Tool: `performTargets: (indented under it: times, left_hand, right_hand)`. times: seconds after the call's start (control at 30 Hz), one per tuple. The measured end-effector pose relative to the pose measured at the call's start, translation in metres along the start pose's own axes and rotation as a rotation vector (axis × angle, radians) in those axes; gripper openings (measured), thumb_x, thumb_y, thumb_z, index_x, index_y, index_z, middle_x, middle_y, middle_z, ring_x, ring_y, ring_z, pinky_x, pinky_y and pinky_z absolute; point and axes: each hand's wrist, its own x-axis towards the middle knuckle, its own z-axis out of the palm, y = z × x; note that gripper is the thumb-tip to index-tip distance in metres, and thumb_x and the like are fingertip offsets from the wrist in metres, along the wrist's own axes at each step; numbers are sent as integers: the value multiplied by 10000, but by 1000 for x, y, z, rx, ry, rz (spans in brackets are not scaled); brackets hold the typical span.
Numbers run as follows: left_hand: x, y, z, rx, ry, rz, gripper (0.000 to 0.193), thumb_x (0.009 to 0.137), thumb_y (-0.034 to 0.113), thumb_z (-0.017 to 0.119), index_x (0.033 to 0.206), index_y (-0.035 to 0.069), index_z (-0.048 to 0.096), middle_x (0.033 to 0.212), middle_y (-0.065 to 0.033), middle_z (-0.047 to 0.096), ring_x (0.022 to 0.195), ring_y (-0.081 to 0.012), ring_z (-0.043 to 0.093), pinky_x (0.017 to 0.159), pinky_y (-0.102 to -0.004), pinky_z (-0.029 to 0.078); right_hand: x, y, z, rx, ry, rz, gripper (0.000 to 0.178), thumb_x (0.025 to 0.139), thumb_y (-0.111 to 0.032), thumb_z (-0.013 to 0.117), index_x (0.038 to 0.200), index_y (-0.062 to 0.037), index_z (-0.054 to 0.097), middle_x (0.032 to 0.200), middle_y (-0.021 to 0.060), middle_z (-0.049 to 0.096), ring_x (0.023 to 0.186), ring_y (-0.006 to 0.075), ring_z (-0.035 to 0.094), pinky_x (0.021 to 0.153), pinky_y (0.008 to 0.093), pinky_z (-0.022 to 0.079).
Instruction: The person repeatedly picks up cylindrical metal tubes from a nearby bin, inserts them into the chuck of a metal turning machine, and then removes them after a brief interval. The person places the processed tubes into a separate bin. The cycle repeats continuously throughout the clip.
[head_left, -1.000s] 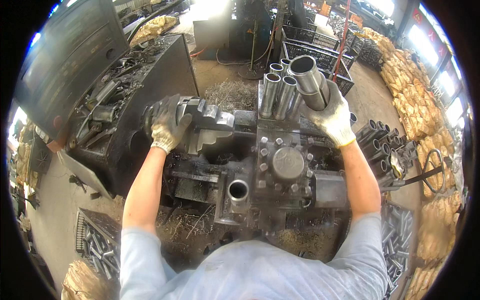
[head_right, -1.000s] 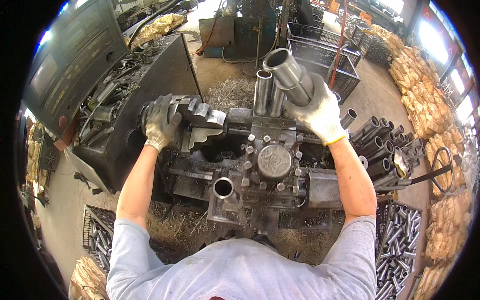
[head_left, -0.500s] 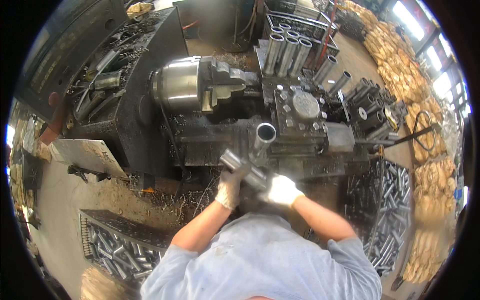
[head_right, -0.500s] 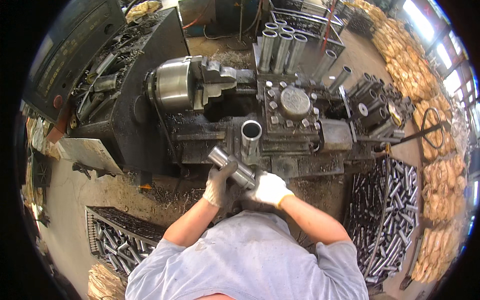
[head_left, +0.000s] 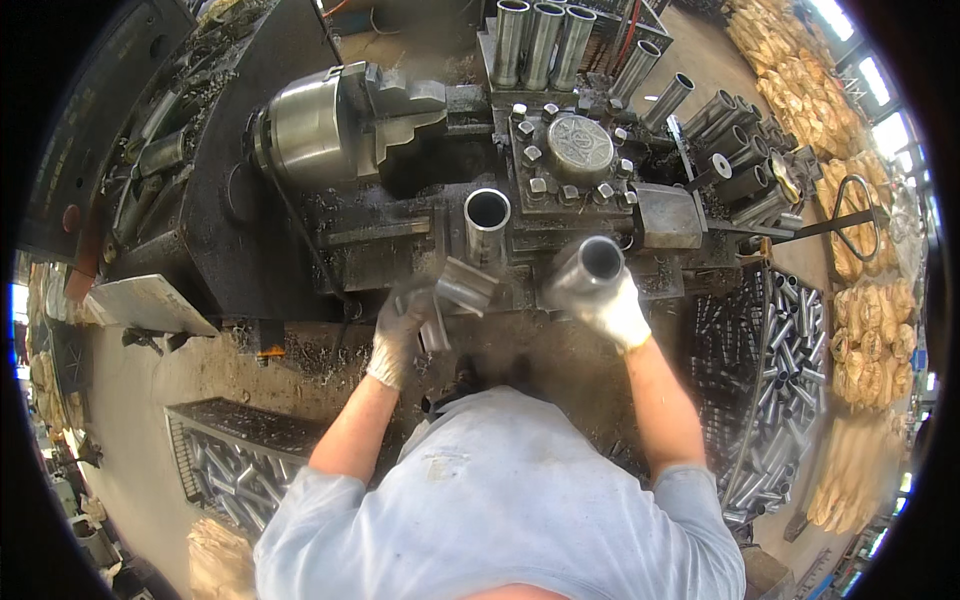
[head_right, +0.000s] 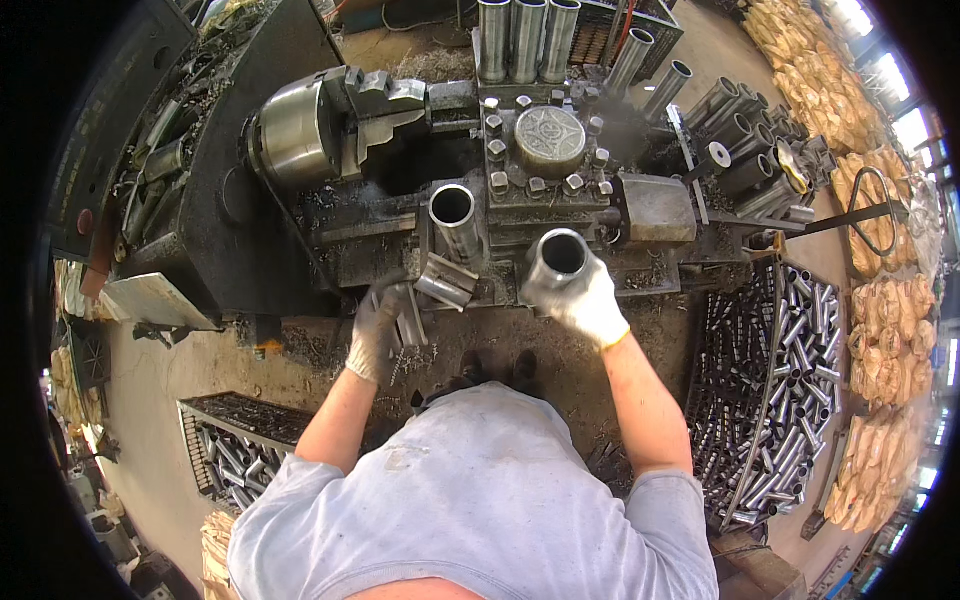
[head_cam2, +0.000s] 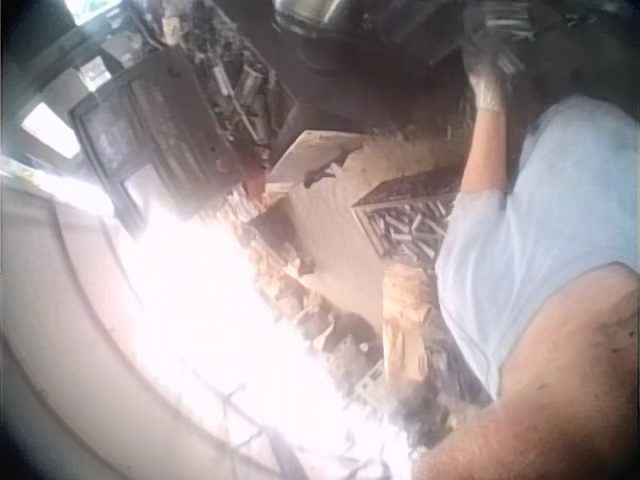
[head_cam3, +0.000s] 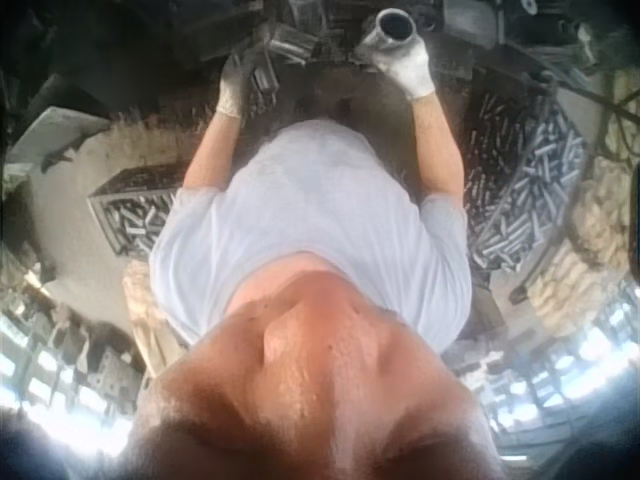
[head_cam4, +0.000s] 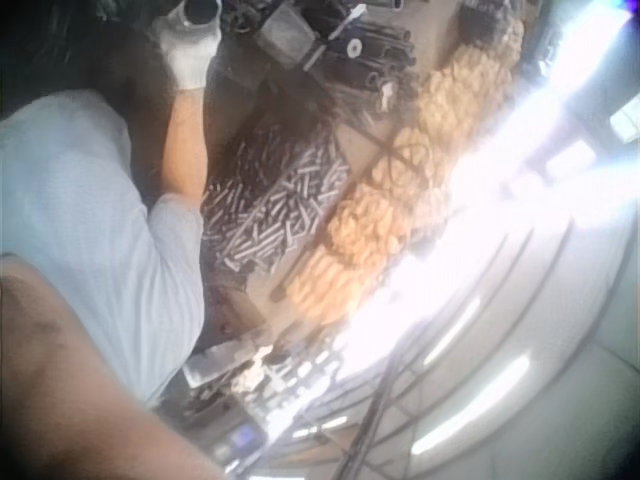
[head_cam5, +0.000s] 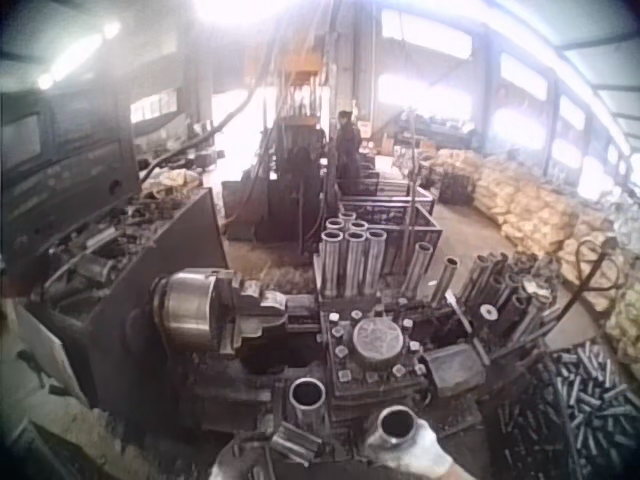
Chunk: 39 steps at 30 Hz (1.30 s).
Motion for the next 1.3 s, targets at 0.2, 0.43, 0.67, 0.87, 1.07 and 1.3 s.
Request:
performTargets:
  times: [0.2,0.43,0.67,0.87,1.07,1.3]
  left_hand:
    - [72,39,73,893,167,950,853,652,235,1059,1374,70,636,1169,-155,781,997,-293,792,861,-413,647]
    - [85,56,12,246,157,473,657,906,350,884,1412,45,597,1227,-107,741,1092,-245,725,977,-383,593]
    - [56,32,-57,-774,-259,92,873,1022,805,437,1336,23,668,1159,-178,755,1033,-364,756,884,-525,643]
    - [45,28,-19,-899,-338,170,872,1053,778,398,1474,35,579,1362,-169,692,1240,-342,681,1094,-486,535]
    - [40,64,29,-505,-437,155,838,1078,753,365,1589,95,454,1513,-170,588,1379,-354,597,1213,-551,442]
    - [171,68,66,496,123,403,597,1114,424,555,1505,-25,525,1437,-121,653,1331,-240,604,1215,-384,416]
  right_hand:
    - [-10,14,-30,48,-235,360,472,819,-307,865,1203,-84,705,1045,169,796,984,336,772,882,452,618]
    - [-29,-58,51,95,-279,-117,407,857,-318,783,1187,-88,725,1055,175,734,891,393,759,789,496,630]
    - [35,-57,98,57,-224,-28,345,879,-279,755,1145,-59,751,934,249,745,840,380,752,733,487,612]
    - [80,-106,46,708,-588,249,616,835,-405,868,1258,15,713,1007,152,760,914,216,739,813,341,588]
    - [82,-147,10,780,-427,465,678,736,-247,916,1330,-40,662,1063,101,765,912,223,737,845,388,612]
    - [223,-108,-106,-132,4,-738,697,716,-191,898,1349,-30,655,1190,209,757,964,399,778,862,455,646]
